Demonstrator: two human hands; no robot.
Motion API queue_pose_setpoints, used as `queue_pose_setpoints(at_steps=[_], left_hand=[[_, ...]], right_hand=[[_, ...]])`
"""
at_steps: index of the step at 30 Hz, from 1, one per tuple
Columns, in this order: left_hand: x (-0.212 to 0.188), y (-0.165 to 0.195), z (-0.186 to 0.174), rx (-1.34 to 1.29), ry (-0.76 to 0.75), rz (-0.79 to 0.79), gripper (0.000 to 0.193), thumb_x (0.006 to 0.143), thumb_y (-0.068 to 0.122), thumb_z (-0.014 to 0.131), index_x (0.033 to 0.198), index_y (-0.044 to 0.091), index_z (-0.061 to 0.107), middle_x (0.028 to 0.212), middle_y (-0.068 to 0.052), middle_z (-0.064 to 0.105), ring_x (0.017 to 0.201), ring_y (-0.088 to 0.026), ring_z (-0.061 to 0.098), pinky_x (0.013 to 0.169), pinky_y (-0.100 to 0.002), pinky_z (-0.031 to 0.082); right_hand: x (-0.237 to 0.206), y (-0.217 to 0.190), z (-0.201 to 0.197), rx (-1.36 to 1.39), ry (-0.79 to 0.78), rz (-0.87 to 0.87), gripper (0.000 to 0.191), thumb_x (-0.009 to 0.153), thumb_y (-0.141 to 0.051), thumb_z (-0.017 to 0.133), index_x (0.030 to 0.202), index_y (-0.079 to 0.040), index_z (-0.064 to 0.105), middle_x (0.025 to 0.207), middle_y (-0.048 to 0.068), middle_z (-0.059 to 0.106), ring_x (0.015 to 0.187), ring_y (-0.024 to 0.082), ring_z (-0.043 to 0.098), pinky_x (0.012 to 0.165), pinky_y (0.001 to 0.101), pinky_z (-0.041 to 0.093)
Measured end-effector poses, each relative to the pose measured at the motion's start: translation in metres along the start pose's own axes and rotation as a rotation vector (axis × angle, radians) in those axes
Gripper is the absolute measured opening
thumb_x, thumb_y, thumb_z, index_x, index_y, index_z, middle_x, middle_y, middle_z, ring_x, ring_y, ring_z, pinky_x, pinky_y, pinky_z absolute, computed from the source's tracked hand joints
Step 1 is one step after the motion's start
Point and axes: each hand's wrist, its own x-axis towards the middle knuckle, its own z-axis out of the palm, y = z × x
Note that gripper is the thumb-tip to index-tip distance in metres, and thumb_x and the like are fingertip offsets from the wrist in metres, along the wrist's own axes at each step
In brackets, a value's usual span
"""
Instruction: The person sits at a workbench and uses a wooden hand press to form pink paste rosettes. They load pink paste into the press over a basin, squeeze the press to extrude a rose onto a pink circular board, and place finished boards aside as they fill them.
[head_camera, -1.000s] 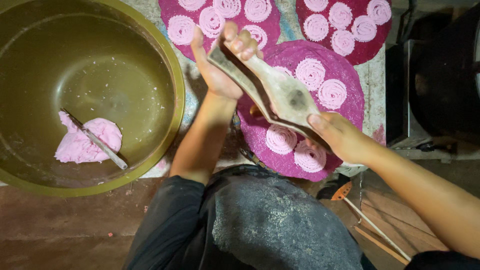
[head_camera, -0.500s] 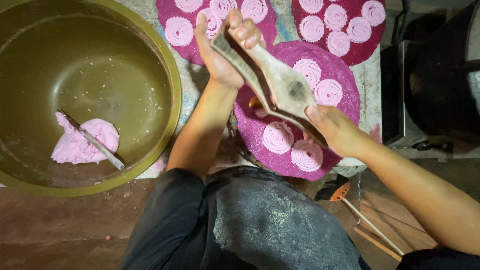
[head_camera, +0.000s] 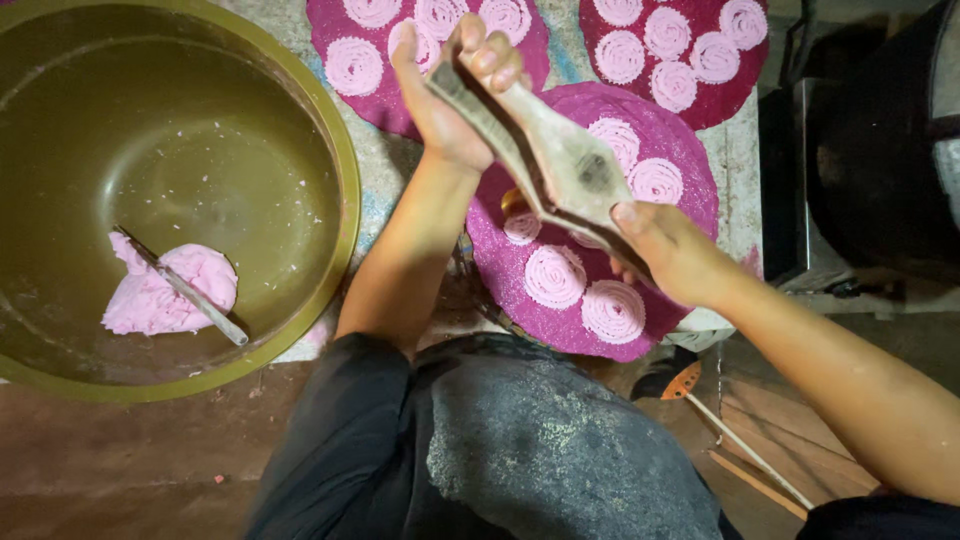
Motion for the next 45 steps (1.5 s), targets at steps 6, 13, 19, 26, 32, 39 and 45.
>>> queue_pose_setpoints(at_steps=[6, 13, 19, 26, 32, 39, 45], left_hand=[[-0.019, -0.038, -0.005, 0.002, 0.149, 0.062, 0.059, 0.1, 0.071, 0.036, 0.089, 0.016, 0.053, 0.076, 0.002, 0.052, 0.073, -0.016, 0.053, 0.075, -0.037, 0.046], [0.015, -0.038, -0.017, -0.059, 0.102, 0.019, 0.054, 0.097, 0.065, 0.038, 0.088, 0.014, 0.052, 0.075, 0.001, 0.05, 0.073, -0.017, 0.051, 0.076, -0.034, 0.044], [-0.002, 0.001, -0.004, 0.07, 0.157, 0.005, 0.055, 0.094, 0.066, 0.037, 0.087, 0.013, 0.051, 0.073, 0.001, 0.048, 0.071, -0.018, 0.048, 0.074, -0.036, 0.041], [-0.016, -0.042, -0.007, -0.042, 0.332, 0.034, 0.053, 0.094, 0.064, 0.036, 0.082, 0.015, 0.049, 0.067, 0.002, 0.045, 0.064, -0.017, 0.046, 0.067, -0.037, 0.039], [0.022, -0.057, -0.016, -0.021, 0.182, 0.017, 0.05, 0.096, 0.06, 0.035, 0.086, 0.013, 0.05, 0.073, -0.001, 0.047, 0.072, -0.02, 0.048, 0.078, -0.04, 0.042], [-0.009, -0.045, -0.036, 0.703, 0.588, -0.408, 0.04, 0.1, 0.034, 0.047, 0.126, 0.006, 0.061, 0.103, -0.005, 0.071, 0.084, -0.015, 0.064, 0.078, -0.034, 0.052], [-0.063, -0.053, -0.066, 1.286, 0.183, -0.685, 0.05, 0.088, 0.01, 0.065, 0.135, -0.003, 0.059, 0.105, -0.006, 0.075, 0.073, -0.006, 0.065, 0.056, -0.021, 0.048]], right_hand=[[-0.026, 0.006, -0.012, 0.053, -0.025, 0.184, 0.067, 0.1, -0.056, 0.034, 0.081, -0.002, 0.067, 0.062, 0.007, 0.067, 0.055, 0.018, 0.064, 0.054, 0.0345, 0.053], [-0.006, 0.004, -0.018, -0.061, 0.088, 0.082, 0.069, 0.106, -0.055, 0.034, 0.076, 0.0, 0.063, 0.061, 0.009, 0.061, 0.054, 0.018, 0.06, 0.053, 0.0352, 0.047], [0.002, 0.001, 0.015, 0.055, 0.04, -0.042, 0.062, 0.104, -0.055, 0.035, 0.082, -0.004, 0.062, 0.064, 0.003, 0.061, 0.055, 0.013, 0.059, 0.052, 0.0307, 0.051], [-0.028, -0.003, -0.009, 0.019, 0.043, 0.254, 0.061, 0.1, -0.056, 0.036, 0.082, -0.005, 0.065, 0.06, 0.006, 0.062, 0.05, 0.017, 0.057, 0.049, 0.034, 0.048], [-0.019, 0.012, -0.019, -0.04, 0.211, 0.086, 0.057, 0.104, -0.053, 0.039, 0.083, -0.005, 0.064, 0.063, 0.003, 0.059, 0.055, 0.012, 0.055, 0.051, 0.0306, 0.046], [-0.027, 0.033, -0.02, 0.104, 0.145, -0.077, 0.052, 0.107, -0.046, 0.044, 0.081, -0.004, 0.059, 0.065, 0.001, 0.058, 0.059, 0.012, 0.055, 0.056, 0.0297, 0.045], [-0.022, 0.044, -0.016, 0.124, 0.186, -0.056, 0.037, 0.104, -0.041, 0.045, 0.098, -0.01, 0.064, 0.063, 0.0, 0.055, 0.057, 0.01, 0.052, 0.053, 0.0282, 0.043]])
